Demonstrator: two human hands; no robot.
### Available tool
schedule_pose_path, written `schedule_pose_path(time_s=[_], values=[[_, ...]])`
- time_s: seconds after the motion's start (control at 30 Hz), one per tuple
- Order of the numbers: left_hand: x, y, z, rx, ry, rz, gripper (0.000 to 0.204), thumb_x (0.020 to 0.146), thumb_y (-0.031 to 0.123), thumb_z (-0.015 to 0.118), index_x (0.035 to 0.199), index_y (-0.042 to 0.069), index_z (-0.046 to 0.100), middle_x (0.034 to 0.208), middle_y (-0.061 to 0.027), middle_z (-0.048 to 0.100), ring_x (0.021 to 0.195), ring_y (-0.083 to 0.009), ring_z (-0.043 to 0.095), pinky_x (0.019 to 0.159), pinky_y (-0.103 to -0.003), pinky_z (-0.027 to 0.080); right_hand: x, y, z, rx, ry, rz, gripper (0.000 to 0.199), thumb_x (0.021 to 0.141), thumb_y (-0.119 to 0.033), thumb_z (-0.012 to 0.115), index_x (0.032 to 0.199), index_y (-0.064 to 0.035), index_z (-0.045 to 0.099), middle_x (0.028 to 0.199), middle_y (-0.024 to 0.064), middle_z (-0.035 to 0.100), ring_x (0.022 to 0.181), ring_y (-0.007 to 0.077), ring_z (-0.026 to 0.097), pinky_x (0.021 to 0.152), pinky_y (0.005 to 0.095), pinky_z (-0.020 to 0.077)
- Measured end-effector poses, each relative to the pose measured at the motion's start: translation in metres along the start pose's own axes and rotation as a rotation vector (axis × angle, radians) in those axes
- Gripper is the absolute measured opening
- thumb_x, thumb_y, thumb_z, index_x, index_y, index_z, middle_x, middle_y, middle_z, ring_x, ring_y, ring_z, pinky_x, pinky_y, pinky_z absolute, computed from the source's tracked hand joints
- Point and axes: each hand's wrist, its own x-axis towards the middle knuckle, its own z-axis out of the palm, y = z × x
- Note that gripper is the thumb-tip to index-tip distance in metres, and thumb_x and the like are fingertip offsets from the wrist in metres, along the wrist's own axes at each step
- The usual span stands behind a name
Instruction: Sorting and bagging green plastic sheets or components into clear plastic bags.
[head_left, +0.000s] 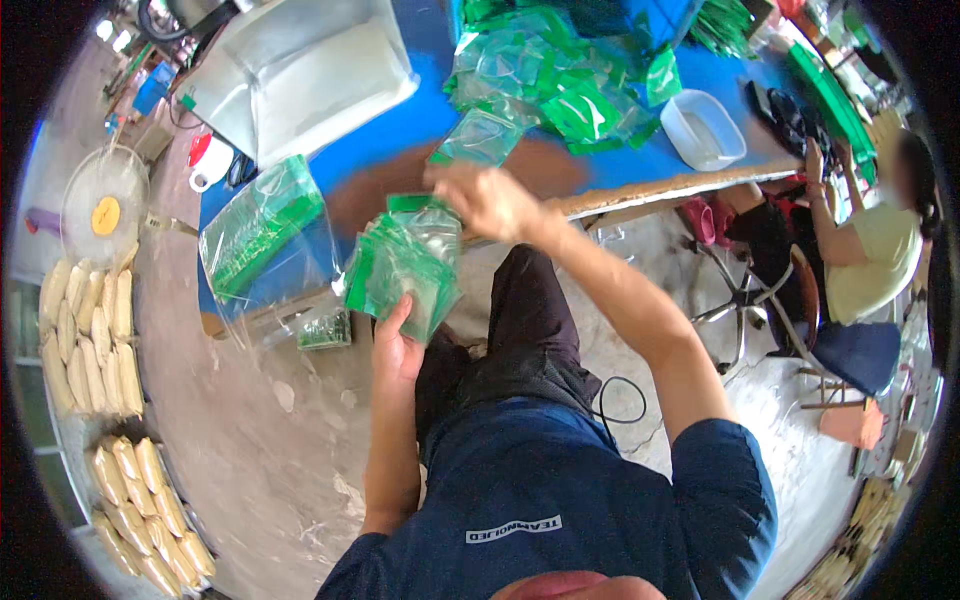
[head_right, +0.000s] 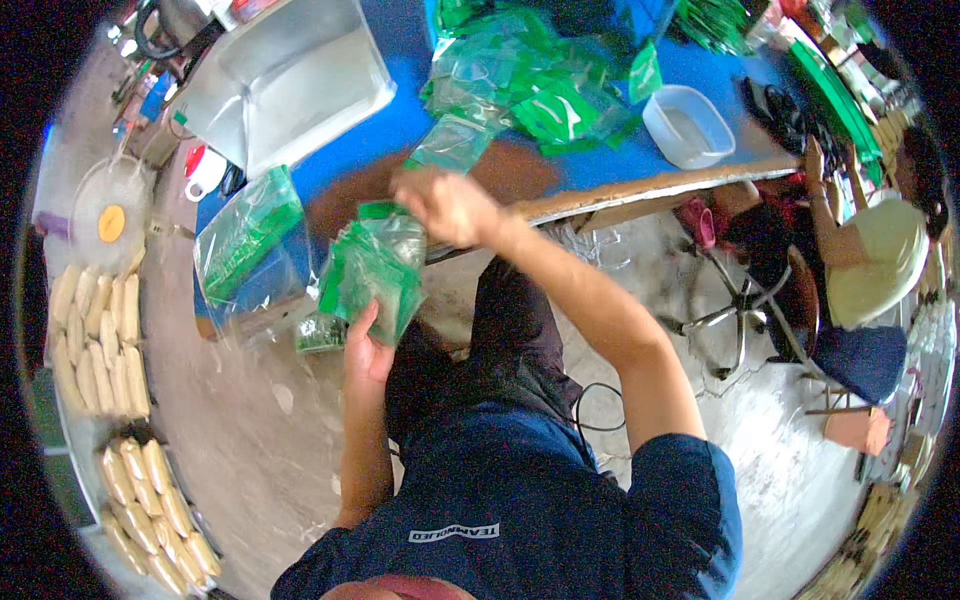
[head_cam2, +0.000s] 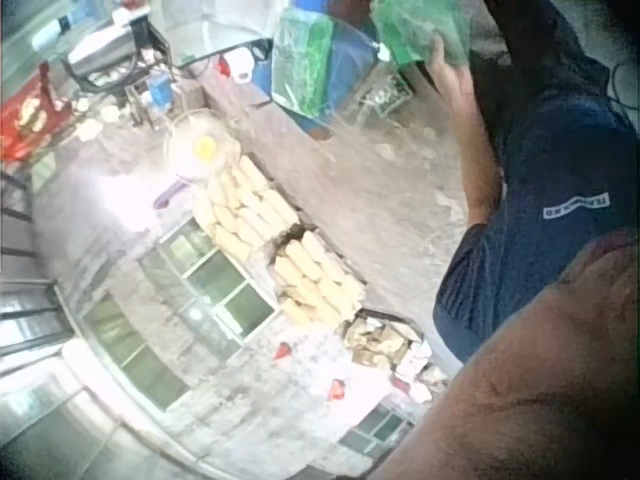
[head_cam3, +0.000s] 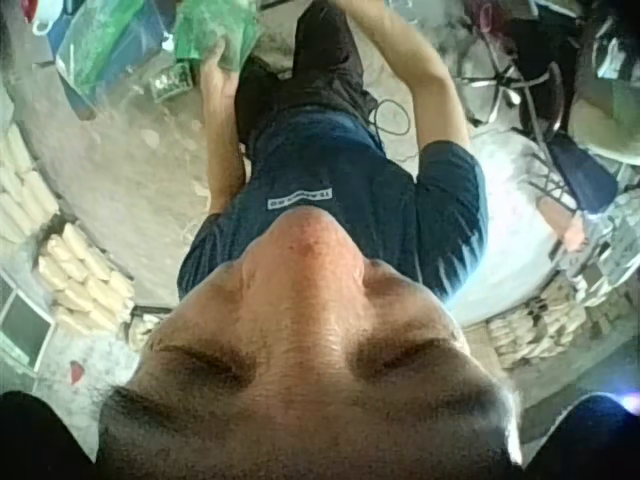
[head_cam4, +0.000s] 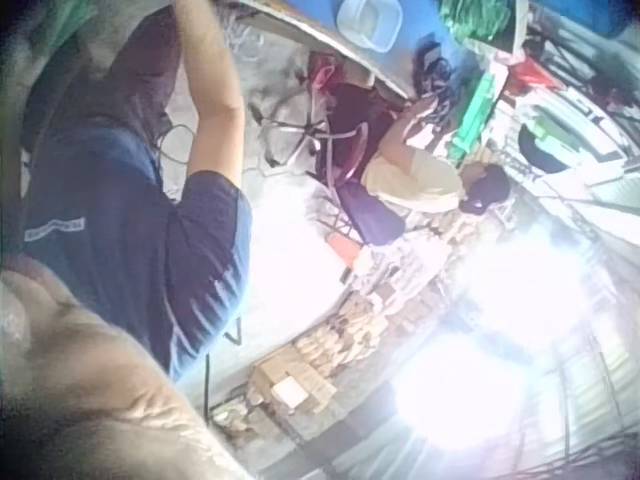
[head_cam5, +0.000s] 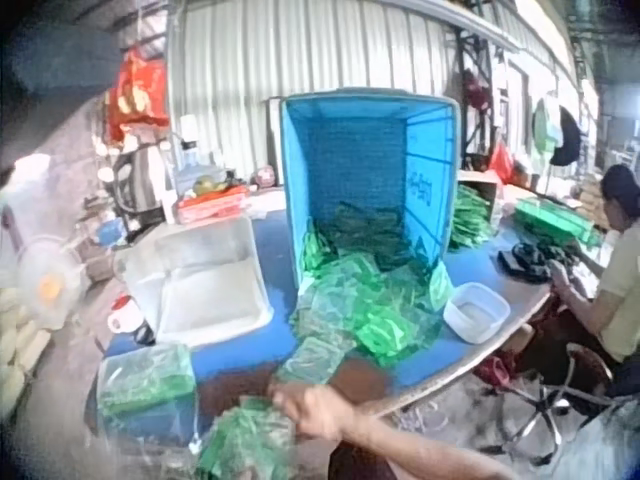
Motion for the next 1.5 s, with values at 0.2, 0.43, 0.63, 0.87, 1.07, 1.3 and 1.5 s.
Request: schedule_pose_path(time_s=[0.2,0.43,0.63,0.87,1.07,1.3,1.5], values=[[-0.004,-0.008,-0.009,-0.102,-0.104,-0.048,0.045,0.095,0.008,0.058,0.138,0.002,0.046,0.134,-0.0100,0.057,0.124,-0.0258,0.054,0.110,-0.045,0.041,0.001,0.040,-0.008,-0.715,0.000,-0.186,0.036,0.093,-0.032,0.056,0.114,-0.0036,0.064,0.123,0.0197,0.056,0.124,0.0400,0.047,0.103,0.0516,0.0413],[0.014,-0.029,0.031,-0.156,-0.094,-0.065,0.042,0.094,0.005,0.059,0.135,0.006,0.050,0.131,-0.0082,0.059,0.122,-0.0248,0.056,0.107,-0.044,0.044,-0.022,0.008,0.022,-0.432,0.028,-0.067,0.017,0.087,-0.017,0.060,0.095,-0.0032,0.065,0.094,0.0158,0.057,0.095,0.0376,0.060,0.084,0.0469,0.0486],[0.014,-0.037,0.049,-0.175,-0.044,-0.062,0.039,0.091,0.007,0.065,0.129,0.008,0.055,0.125,-0.0049,0.063,0.115,-0.0208,0.061,0.102,-0.040,0.049,-0.004,0.058,-0.090,-0.551,0.578,0.111,0.060,0.082,-0.042,0.075,0.121,0.0007,0.062,0.121,0.0235,0.063,0.113,0.0379,0.060,0.096,0.0431,0.0492],[0.007,-0.036,0.028,-0.062,-0.100,-0.039,0.048,0.092,0.006,0.064,0.137,0.009,0.049,0.133,-0.0050,0.057,0.122,-0.0202,0.056,0.106,-0.039,0.044,-0.065,0.088,-0.077,-0.617,0.127,0.194,0.089,0.074,-0.071,0.066,0.139,-0.0122,0.049,0.146,0.0224,0.042,0.135,0.0417,0.040,0.111,0.0545,0.0322],[0.003,-0.018,0.011,-0.052,-0.138,-0.081,0.049,0.090,0.006,0.066,0.136,0.009,0.050,0.131,-0.0057,0.057,0.122,-0.0208,0.055,0.107,-0.041,0.043,-0.103,0.040,-0.061,-0.470,0.064,-0.097,0.054,0.084,-0.032,0.074,0.129,-0.0069,0.058,0.134,0.0196,0.056,0.122,0.0369,0.055,0.100,0.0462,0.0452],[0.014,0.003,0.012,-0.122,-0.120,-0.222,0.050,0.092,0.019,0.067,0.138,0.008,0.049,0.131,-0.0063,0.058,0.120,-0.0228,0.057,0.104,-0.042,0.046,-0.033,-0.060,-0.079,0.609,-0.109,0.492,0.021,0.091,-0.018,0.070,0.105,-0.0020,0.068,0.085,0.0027,0.070,0.076,0.0078,0.062,0.068,0.0288,0.0515],[0.010,-0.010,0.032,0.282,-0.175,-0.090,0.056,0.086,0.001,0.067,0.138,0.003,0.046,0.130,-0.0108,0.058,0.120,-0.0272,0.056,0.103,-0.043,0.047,0.007,-0.035,-0.007,-0.104,-0.297,-0.106,0.034,0.085,-0.033,0.071,0.098,-0.0012,0.070,0.087,0.0222,0.069,0.088,0.0407,0.066,0.081,0.0465,0.0523]])
